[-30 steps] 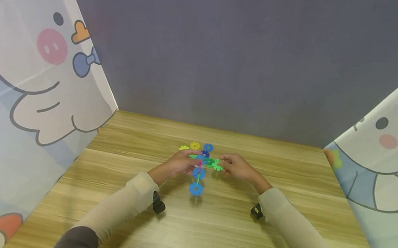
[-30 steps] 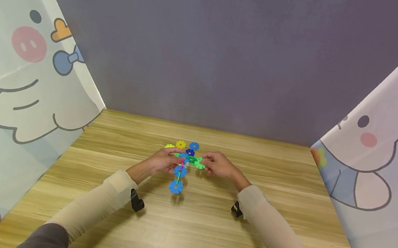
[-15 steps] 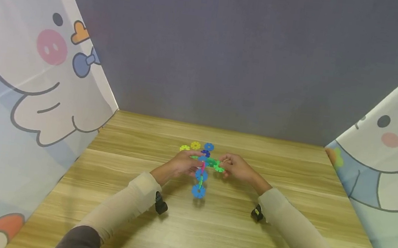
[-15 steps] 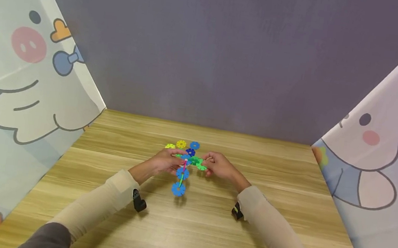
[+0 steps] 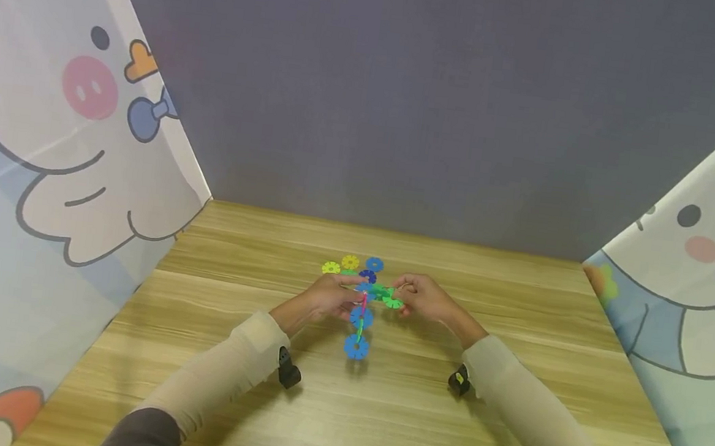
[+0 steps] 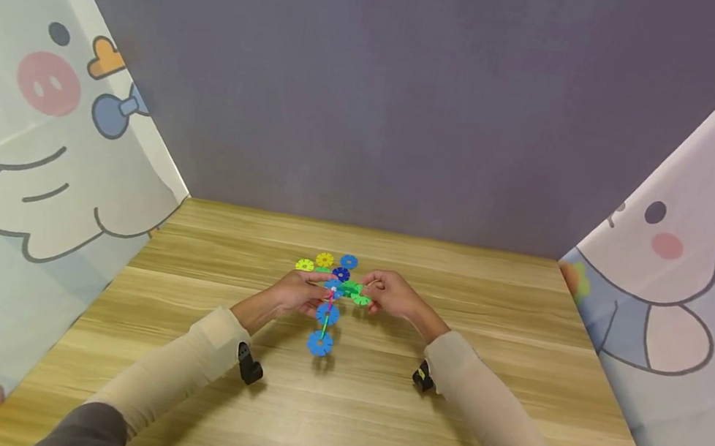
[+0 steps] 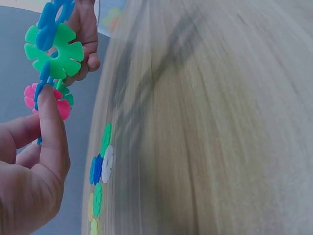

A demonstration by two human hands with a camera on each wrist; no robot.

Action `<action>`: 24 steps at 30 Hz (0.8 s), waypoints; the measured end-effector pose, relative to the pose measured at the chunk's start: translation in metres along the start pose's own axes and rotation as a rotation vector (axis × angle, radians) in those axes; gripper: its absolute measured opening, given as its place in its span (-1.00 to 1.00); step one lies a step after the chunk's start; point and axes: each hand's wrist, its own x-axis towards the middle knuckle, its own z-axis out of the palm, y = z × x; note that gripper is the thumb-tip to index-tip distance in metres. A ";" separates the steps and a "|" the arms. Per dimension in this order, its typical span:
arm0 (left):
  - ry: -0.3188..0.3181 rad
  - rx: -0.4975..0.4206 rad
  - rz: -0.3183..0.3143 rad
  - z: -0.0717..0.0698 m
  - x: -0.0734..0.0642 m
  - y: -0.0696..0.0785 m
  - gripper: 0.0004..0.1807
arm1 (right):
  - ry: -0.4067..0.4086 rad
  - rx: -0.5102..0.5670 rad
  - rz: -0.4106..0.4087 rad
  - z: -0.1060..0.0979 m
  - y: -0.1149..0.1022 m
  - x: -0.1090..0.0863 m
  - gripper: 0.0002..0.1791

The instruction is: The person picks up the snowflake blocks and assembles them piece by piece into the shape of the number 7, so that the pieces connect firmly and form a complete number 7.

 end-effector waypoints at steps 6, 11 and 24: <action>0.005 -0.018 -0.004 -0.001 -0.001 0.001 -0.45 | 0.005 -0.015 -0.004 0.001 -0.003 0.002 -0.73; 0.003 -0.028 -0.006 -0.003 -0.002 0.002 -0.45 | 0.014 -0.004 -0.001 0.002 -0.007 0.002 -0.72; 0.032 0.027 0.021 -0.009 -0.001 0.007 -0.49 | -0.011 -0.045 0.003 -0.001 -0.014 0.006 -0.72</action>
